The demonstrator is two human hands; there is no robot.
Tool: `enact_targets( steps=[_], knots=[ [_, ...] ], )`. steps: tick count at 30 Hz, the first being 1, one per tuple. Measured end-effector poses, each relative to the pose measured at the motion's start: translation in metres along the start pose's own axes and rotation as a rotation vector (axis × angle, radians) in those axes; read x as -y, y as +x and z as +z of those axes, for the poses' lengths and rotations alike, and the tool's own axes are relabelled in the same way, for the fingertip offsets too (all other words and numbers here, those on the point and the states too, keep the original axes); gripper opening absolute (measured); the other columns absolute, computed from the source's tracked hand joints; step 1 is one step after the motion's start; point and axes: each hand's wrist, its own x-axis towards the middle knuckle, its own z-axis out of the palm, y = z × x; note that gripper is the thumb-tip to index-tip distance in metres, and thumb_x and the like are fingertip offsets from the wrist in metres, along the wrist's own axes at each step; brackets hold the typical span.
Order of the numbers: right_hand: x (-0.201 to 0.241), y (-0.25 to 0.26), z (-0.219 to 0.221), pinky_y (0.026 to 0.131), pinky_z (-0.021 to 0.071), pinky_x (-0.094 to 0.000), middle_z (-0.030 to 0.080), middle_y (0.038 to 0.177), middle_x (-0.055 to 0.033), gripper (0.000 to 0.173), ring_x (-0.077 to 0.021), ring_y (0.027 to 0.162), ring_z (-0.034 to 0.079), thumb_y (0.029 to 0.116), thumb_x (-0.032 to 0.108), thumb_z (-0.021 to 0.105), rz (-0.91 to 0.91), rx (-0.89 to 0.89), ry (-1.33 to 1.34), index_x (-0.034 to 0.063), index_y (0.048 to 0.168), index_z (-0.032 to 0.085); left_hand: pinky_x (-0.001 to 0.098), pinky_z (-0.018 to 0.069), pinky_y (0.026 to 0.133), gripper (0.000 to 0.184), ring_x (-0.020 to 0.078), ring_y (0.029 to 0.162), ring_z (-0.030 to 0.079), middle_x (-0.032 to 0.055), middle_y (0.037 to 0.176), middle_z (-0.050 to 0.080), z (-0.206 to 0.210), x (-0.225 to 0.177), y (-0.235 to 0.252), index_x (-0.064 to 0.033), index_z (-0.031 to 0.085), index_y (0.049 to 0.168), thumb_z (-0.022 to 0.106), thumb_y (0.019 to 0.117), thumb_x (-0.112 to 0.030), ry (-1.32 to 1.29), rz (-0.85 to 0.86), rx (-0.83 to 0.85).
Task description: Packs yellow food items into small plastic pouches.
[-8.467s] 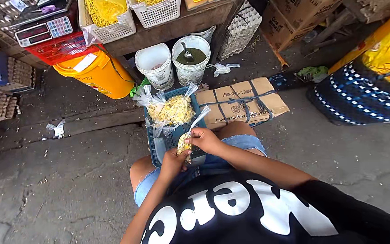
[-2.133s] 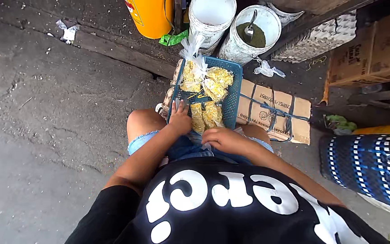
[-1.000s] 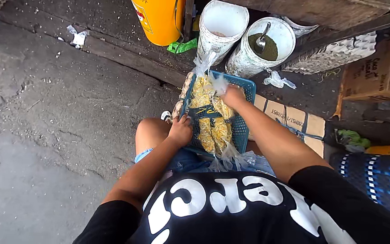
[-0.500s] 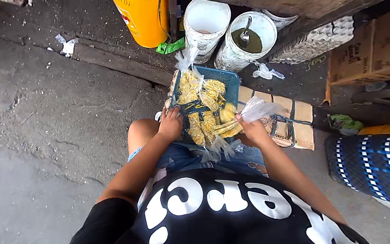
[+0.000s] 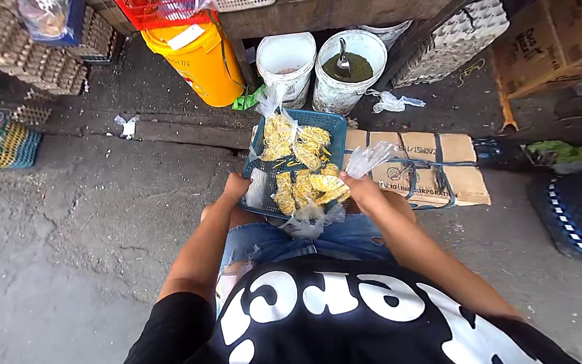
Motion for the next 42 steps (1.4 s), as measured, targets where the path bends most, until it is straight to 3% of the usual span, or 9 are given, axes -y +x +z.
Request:
enact_targets(
  steps=[5,12,17,21,24,26,31,37,42],
  knots=[
    [0.026,-0.069,-0.012,0.11,0.0437,-0.0396,0.061,0.133,-0.0237,0.042,-0.0233,0.127,0.057,0.1073,0.023,0.053,-0.207,-0.041,-0.214,-0.0074,0.136,0.055,0.0593,0.0488,0.098,0.029,0.0391,0.108,0.065,0.0277,0.114,0.067,-0.048,-0.029,0.019,0.0067,0.065,0.12,0.067,0.098,-0.012,0.114,0.136,0.107],
    [0.038,-0.096,-0.047,0.103,0.0545,-0.0342,0.074,0.118,-0.0102,0.03,-0.0151,0.113,0.069,0.1065,0.015,0.042,-0.555,0.025,0.078,-0.0041,0.119,0.062,0.0594,0.0471,0.097,0.025,0.0391,0.107,0.064,0.0263,0.11,0.067,-0.055,-0.088,0.062,0.0068,0.068,0.112,0.068,0.0976,-0.014,0.599,0.404,0.333],
    [0.027,-0.099,-0.059,0.103,0.0547,-0.0359,0.074,0.116,-0.0114,0.026,-0.018,0.112,0.07,0.1067,0.012,0.039,-0.583,-0.033,0.236,-0.0029,0.114,0.059,0.0685,0.0464,0.099,0.036,0.0427,0.124,0.061,0.0212,0.131,0.065,-0.009,-0.091,0.074,-0.0103,0.064,0.134,0.064,0.0994,-0.021,0.795,0.345,0.055],
    [0.015,-0.096,-0.068,0.101,0.0561,-0.0343,0.075,0.112,-0.0092,0.026,-0.0156,0.108,0.071,0.1059,0.01,0.038,-0.553,-0.122,0.259,-0.0036,0.116,0.058,0.0739,0.0275,0.113,0.059,0.0531,0.142,0.038,0.0322,0.151,0.044,-0.01,-0.07,0.058,-0.0042,0.055,0.145,0.072,0.0944,-0.028,0.453,0.324,-0.261],
    [0.014,-0.09,-0.079,0.098,0.0576,-0.0336,0.076,0.108,-0.0076,0.025,-0.0145,0.104,0.072,0.1058,0.009,0.037,-0.533,-0.208,0.302,-0.0037,0.117,0.056,0.0696,0.0369,0.11,0.083,0.0552,0.139,0.04,0.036,0.155,0.036,-0.012,-0.039,0.021,-0.0011,0.035,0.157,0.073,0.0924,-0.037,0.033,0.147,-0.423],
    [0.014,-0.084,-0.084,0.097,0.0577,-0.0325,0.075,0.109,-0.0066,0.024,-0.0125,0.103,0.072,0.1067,0.009,0.037,-0.511,-0.273,0.31,-0.0037,0.118,0.055,0.066,0.0436,0.105,0.086,0.0532,0.131,0.049,0.0386,0.148,0.041,0.001,-0.006,-0.005,-0.0003,0.019,0.16,0.067,0.0977,-0.036,-0.137,-0.022,-0.28],
    [0.028,-0.066,-0.08,0.098,0.0566,-0.0337,0.074,0.113,-0.0048,0.023,-0.0121,0.107,0.071,0.1062,0.011,0.038,-0.537,-0.312,0.24,0.0005,0.116,0.056,0.0508,0.0496,0.1,0.038,0.034,0.113,0.064,0.0266,0.122,0.064,0.014,0.016,-0.026,0.0069,0.054,0.134,0.058,0.1023,-0.013,-0.104,-0.095,0.043],
    [0.048,-0.069,-0.077,0.102,0.0551,-0.0358,0.073,0.117,-0.0019,0.023,-0.0133,0.111,0.069,0.1064,0.02,0.044,-0.697,-0.168,0.178,0.0074,0.113,0.062,0.0536,0.0467,0.105,0.038,0.0349,0.12,0.061,0.0264,0.13,0.062,-0.042,0.004,0.03,0.0049,0.055,0.136,0.061,0.101,-0.008,-0.054,0.063,0.212],
    [0.047,-0.076,-0.065,0.101,0.0557,-0.0382,0.073,0.115,-0.0052,0.022,-0.0162,0.111,0.069,0.1047,0.016,0.045,-0.708,-0.168,0.159,0.005,0.111,0.063,0.0596,0.0446,0.108,0.042,0.0411,0.127,0.059,0.0265,0.135,0.061,-0.05,-0.02,0.061,-0.0018,0.058,0.141,0.061,0.1015,-0.016,0.111,0.127,-0.14]
  ],
)
